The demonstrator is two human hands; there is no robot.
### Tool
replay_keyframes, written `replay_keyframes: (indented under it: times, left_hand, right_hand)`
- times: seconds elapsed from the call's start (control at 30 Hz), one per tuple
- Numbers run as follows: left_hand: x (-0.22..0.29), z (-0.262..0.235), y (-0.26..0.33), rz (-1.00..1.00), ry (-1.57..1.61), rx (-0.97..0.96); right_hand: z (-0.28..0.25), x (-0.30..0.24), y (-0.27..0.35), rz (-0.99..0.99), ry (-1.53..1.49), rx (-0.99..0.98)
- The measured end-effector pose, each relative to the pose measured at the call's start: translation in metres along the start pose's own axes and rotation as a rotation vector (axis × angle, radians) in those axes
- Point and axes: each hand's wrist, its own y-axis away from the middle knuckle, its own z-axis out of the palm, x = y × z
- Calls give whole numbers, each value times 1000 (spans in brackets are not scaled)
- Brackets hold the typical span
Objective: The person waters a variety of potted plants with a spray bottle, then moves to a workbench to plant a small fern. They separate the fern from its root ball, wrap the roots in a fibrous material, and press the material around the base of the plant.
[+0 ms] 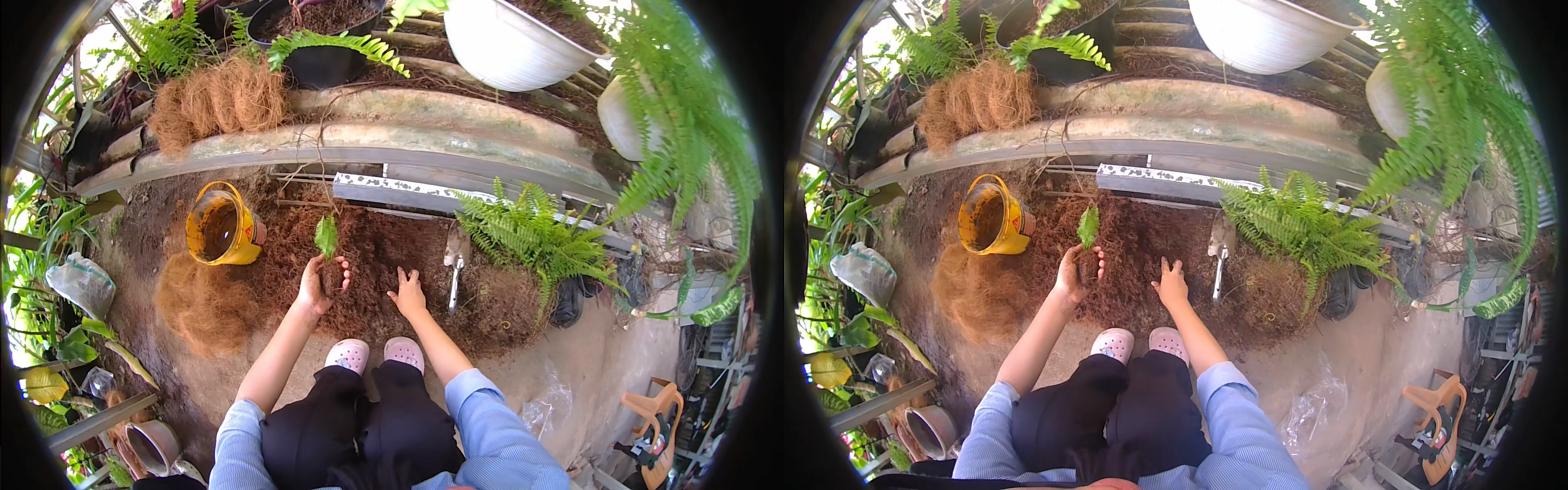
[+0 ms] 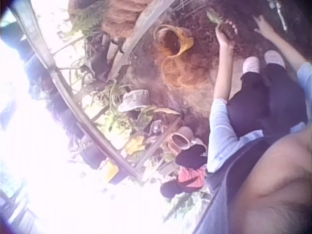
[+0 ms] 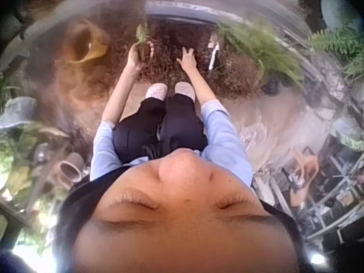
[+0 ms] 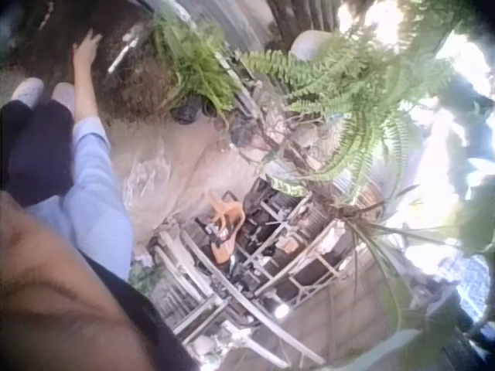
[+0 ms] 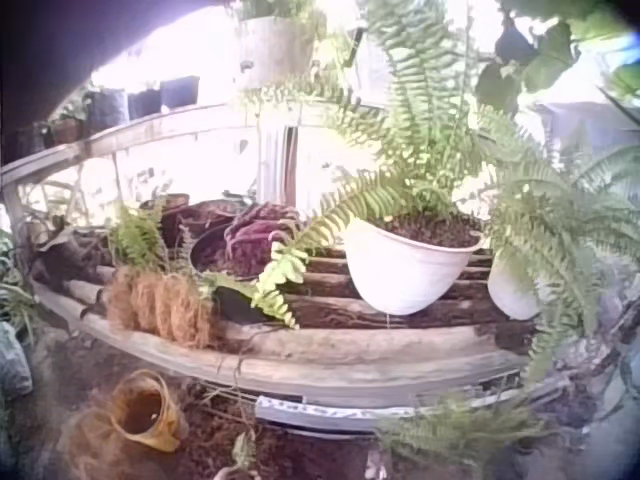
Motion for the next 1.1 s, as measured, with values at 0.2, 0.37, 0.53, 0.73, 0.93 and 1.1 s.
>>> replay_keyframes:
  times: [0.2, 0.37, 0.53, 0.73, 0.93, 1.1]
  left_hand:
    - [10, 0, -10, -44, -105, 23]
    - [18, 1, -10, -56, -68, 5]
    - [18, -3, -9, -35, -101, 43]
    - [17, -10, -7, -36, -64, 46]
    - [12, -20, -3, -31, -40, 54]
    - [10, -15, 7, -3, -58, 45]
  right_hand:
    - [29, 5, -59, -41, -474, 300]
    - [-4, 5, -122, -84, -386, 461]
    - [9, -8, -124, -173, -236, 332]
    - [26, -6, -87, -221, -479, 365]
    - [23, -13, -52, -316, -110, 431]
    - [44, -8, -47, -201, -153, 299]
